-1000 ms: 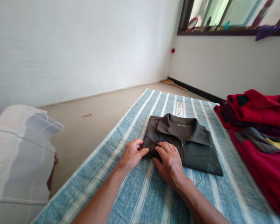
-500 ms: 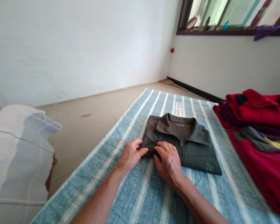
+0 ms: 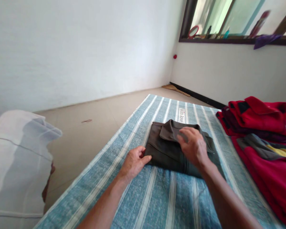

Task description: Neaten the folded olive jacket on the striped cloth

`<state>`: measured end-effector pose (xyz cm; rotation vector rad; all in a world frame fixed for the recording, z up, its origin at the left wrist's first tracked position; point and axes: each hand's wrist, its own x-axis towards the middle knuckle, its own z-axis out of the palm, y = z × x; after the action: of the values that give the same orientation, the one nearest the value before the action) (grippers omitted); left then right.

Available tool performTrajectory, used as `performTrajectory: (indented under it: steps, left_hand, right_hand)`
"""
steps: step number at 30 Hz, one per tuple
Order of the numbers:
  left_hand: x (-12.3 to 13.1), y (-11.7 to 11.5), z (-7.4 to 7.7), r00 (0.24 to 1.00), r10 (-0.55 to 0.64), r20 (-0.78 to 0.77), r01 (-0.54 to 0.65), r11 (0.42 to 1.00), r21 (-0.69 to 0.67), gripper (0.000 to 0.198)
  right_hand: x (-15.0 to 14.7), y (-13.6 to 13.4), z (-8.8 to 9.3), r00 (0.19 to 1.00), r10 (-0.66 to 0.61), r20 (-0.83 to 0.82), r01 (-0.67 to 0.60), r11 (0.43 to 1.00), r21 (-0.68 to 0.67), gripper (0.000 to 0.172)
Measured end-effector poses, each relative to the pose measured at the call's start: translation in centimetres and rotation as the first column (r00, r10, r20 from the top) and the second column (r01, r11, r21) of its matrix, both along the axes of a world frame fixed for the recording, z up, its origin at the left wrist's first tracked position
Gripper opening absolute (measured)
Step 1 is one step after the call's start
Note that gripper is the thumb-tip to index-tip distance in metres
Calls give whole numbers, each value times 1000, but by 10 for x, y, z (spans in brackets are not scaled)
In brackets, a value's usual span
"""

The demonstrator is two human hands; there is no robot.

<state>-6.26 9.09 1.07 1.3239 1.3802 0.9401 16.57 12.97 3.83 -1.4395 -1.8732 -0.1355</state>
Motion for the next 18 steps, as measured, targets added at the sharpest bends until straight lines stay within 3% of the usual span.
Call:
performTrajectory:
  steps: [2,4,6,9,14,18]
  left_hand:
    - [0,0,1,1000,0,-17,0,1000,5,17]
    - [0,0,1,1000,-4,-22,5,1000,9,17]
    - [-1,1,1,1000,-4,-23,4,1000,12,18]
    - [-1,2,0,1000,-1,-17,1,1000,4,21]
    - [-1,0,5,999,-12,38,12,1000,6,22]
    - [-2,-2,10,999,-22,26,22,1000,18,17]
  right_hand:
    - [31,34,11,980,-145,139,163,978,-131,24]
    - [58,64,15,953,-206,221,273,900,-339,31]
    - [76,83,13,967,-134,216,228,831,-508,27]
    - [85,91,11,978,-107,180,188,831,-524,11]
    - [80,61,31,993,-103,61,119,897,-425,14]
    - [73,-17,67,981,107,-162,-147,954,-263,17]
